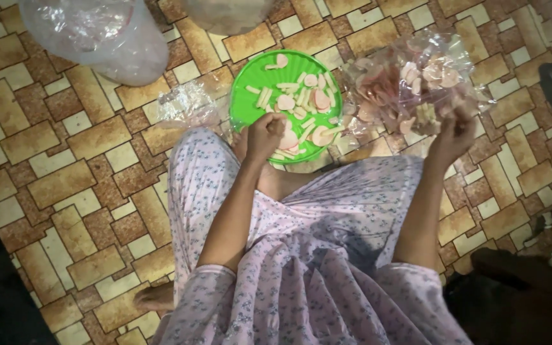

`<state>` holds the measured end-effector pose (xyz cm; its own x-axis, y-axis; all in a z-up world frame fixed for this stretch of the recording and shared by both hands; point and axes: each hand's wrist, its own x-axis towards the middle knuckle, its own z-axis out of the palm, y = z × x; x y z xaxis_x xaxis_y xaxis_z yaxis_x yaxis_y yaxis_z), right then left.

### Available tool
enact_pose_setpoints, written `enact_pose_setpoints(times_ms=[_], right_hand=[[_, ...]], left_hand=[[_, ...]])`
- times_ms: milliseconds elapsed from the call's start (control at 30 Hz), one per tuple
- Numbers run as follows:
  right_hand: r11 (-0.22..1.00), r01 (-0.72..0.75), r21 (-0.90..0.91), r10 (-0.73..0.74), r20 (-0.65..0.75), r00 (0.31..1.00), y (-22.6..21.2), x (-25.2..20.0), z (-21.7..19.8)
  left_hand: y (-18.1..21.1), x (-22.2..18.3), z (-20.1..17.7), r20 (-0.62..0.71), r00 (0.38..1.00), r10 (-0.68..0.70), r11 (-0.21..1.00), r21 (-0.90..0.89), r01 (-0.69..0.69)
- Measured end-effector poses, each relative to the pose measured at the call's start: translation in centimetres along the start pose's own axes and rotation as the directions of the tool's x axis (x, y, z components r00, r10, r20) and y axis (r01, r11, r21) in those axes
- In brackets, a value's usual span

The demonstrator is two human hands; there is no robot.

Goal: The person sorts pink and white food slices on a green tray by hand and places them into plastic bags.

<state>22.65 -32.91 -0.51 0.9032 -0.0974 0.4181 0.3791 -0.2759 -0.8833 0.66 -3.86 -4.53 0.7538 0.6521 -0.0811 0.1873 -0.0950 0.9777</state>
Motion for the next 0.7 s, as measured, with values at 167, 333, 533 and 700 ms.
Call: enact_pose_setpoints(times_ms=[167,333,533,700], right_hand=[[0.987,-0.143,0.077,0.134,0.114,0.984,0.3,-8.2,4.5],[0.906,-0.388,0.171,0.305,0.373,0.877,1.4,-15.3,8.4],[0.830,-0.536,0.153,0.413,0.478,0.775,1.0,-17.7,10.3],[0.818,-0.558,0.142,0.413,0.532,0.740,0.7,-17.6,10.2]], left_hand=[[-2.6,1.4,-1.5,-0.205,0.968,-0.142,0.979,-0.173,0.107],[-0.3,0.7,-3.8,-0.408,0.912,-0.030,0.987,-0.157,-0.038],[-1.1,2.4,-7.3,-0.585,0.810,0.037,0.998,-0.024,-0.064],[-5.0,5.0,-10.6,-0.720,0.685,0.111,0.987,0.160,0.008]])
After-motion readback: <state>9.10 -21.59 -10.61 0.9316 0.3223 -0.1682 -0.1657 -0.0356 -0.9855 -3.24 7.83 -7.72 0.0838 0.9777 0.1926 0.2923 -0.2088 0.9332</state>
